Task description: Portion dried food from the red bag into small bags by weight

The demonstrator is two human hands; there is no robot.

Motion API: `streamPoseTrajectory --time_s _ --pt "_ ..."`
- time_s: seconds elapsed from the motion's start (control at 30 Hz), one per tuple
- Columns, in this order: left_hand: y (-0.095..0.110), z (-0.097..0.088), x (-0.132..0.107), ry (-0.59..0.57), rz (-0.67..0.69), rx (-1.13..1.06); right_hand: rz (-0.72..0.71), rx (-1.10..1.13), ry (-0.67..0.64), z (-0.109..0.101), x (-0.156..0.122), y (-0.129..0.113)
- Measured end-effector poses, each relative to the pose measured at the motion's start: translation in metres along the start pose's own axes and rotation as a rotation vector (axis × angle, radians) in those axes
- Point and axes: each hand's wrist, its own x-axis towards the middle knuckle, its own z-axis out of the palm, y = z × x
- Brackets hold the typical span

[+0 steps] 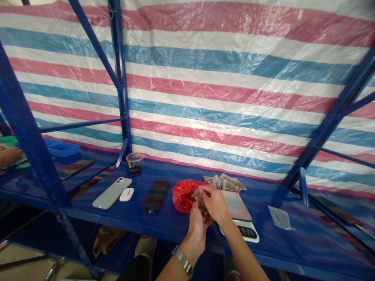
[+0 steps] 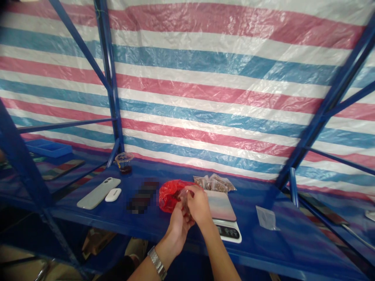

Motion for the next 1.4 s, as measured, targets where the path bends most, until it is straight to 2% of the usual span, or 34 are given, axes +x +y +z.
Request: streamPoseTrajectory --time_s 0.17,0.27,0.33,0.4,0.47,0.57,0.67,0.8,0.97,1.1,1.23,1.4 --pt "-0.002 -0.002 0.005 -0.007 0.006 0.025 0.011 0.025 0.007 -0.004 -0.002 -0.002" --pt "-0.004 -0.005 0.011 -0.001 0.089 0.166 0.045 0.088 0.020 -0.007 -0.002 0.000" --pt "-0.004 -0.007 0.011 0.021 0.244 0.304 0.069 0.189 0.065 -0.011 -0.001 0.002" --pt "-0.001 -0.009 0.007 0.034 0.456 0.438 0.083 0.305 0.103 -0.017 0.000 0.004" --pt "0.005 -0.011 0.000 0.019 0.658 0.610 0.083 0.397 0.092 -0.025 -0.001 0.004" --pt "0.014 -0.012 -0.011 -0.003 0.821 0.889 0.073 0.457 0.016 -0.037 -0.004 -0.003" --pt "0.019 -0.011 -0.016 -0.017 0.921 1.015 0.058 0.451 -0.008 -0.047 -0.009 -0.009" --pt "0.020 -0.009 -0.016 -0.011 0.971 1.052 0.046 0.408 0.135 -0.065 -0.007 0.003" --pt "0.016 -0.007 -0.018 0.016 0.991 1.072 0.177 0.166 0.296 -0.096 -0.003 0.059" --pt "0.013 -0.007 -0.020 -0.053 0.970 1.117 0.263 -0.123 0.340 -0.102 -0.007 0.092" --pt "0.009 -0.008 -0.022 -0.149 0.974 1.169 0.279 -0.193 0.387 -0.102 -0.010 0.094" --pt "0.006 -0.009 -0.024 -0.214 0.988 1.216 0.284 -0.180 0.465 -0.114 -0.009 0.086"
